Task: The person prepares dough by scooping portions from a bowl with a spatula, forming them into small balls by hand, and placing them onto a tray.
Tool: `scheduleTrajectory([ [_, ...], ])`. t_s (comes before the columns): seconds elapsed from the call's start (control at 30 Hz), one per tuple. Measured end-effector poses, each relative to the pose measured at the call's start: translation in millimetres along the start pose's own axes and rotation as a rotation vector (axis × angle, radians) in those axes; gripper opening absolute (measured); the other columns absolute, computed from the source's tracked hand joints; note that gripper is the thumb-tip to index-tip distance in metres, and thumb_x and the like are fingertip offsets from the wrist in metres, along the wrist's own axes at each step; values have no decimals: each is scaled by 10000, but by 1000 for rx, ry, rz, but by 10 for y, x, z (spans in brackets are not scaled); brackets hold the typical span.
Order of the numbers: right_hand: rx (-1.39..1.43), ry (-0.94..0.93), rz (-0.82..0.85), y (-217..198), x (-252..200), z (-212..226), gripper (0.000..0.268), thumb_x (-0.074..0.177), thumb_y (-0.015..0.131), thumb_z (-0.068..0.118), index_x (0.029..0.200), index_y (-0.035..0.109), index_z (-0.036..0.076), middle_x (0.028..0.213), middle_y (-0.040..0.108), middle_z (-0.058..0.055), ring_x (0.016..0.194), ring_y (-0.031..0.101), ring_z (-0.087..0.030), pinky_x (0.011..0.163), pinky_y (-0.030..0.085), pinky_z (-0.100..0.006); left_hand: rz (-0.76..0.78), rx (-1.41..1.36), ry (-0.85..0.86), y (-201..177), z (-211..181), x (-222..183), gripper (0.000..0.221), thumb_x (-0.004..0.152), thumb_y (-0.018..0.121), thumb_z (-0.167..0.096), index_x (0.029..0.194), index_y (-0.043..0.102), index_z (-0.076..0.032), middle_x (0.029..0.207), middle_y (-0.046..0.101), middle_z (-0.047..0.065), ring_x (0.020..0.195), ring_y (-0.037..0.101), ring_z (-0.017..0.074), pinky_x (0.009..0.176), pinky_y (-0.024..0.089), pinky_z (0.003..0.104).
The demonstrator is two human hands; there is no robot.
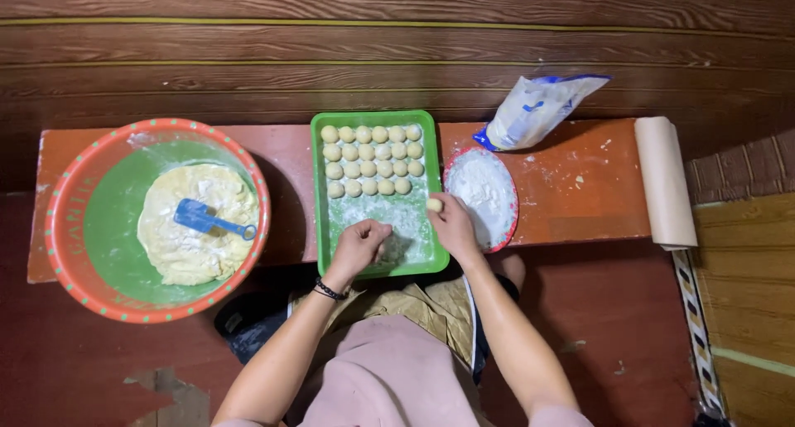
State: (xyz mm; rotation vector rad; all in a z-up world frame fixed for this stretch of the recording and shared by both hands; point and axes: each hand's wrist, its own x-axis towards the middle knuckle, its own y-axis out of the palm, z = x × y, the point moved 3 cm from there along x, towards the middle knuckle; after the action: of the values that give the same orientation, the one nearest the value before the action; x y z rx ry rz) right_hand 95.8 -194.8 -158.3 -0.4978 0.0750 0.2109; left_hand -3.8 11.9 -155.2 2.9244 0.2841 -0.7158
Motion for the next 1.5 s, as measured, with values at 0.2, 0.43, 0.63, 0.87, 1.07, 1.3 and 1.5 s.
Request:
scheduleTrajectory([
  [0.2, -722, -518, -217, 346, 441, -55, 366, 808, 800, 265, 1151, 679, 231, 1000, 601, 27, 1036, 575, -198, 807, 481, -347, -143, 378, 196, -278, -558, -288, 493, 899, 694, -83, 1386, 616, -92, 1312, 613, 280, 1174, 617, 486, 968, 567, 534],
  [0.43, -821, -489, -120, 363, 419, -115, 404, 823, 806, 317, 1177, 643, 209, 1016, 603, 27, 1044, 476, -233, 799, 390, -372, -357, 657, 309, -684, -473, -170, 340, 1018, 567, -89, 1353, 616, -62, 1359, 561, 181, 1337, 490, 403, 1123, 405, 528],
  [0.63, -839, -544, -145, 403, 538, -291, 354, 819, 780, 264, 1147, 665, 198, 966, 605, 9, 1032, 493, -254, 793, 436, -390, -396, 744, 424, -697, -407, -37, 434, 1005, 512, 28, 1438, 488, -7, 1375, 481, 248, 1293, 508, 449, 1100, 428, 557],
  [0.87, -820, -542, -171, 420, 459, -165, 340, 790, 792, 219, 1094, 645, 178, 925, 541, -11, 991, 506, -271, 751, 419, -407, -400, 854, 372, -693, -158, 47, 457, 1005, 484, 16, 1445, 444, -100, 1474, 379, 182, 1412, 428, 379, 1122, 464, 516],
  [1.07, -788, -461, -104, 363, 463, -101, 393, 777, 822, 290, 1114, 644, 192, 1029, 564, 1, 1046, 477, -272, 805, 410, -421, -401, 857, 355, -714, -77, 103, 494, 1003, 479, 16, 1475, 427, -120, 1479, 366, 167, 1422, 420, 362, 1120, 474, 507],
  [1.3, -800, -475, -155, 385, 463, -57, 278, 858, 741, 169, 1104, 623, 224, 980, 595, 39, 1017, 457, -225, 806, 398, -359, -392, 829, 337, -709, -128, 72, 527, 996, 478, 29, 1493, 406, -130, 1487, 353, 173, 1417, 421, 377, 1108, 487, 511],
  [1.5, -760, -441, -130, 275, 416, 64, 420, 815, 798, 275, 1183, 609, 198, 1046, 624, 13, 1037, 476, -238, 820, 407, -386, -390, 839, 336, -710, -122, 80, 534, 999, 472, 22, 1505, 402, -131, 1477, 364, 170, 1407, 435, 371, 1093, 506, 500],
])
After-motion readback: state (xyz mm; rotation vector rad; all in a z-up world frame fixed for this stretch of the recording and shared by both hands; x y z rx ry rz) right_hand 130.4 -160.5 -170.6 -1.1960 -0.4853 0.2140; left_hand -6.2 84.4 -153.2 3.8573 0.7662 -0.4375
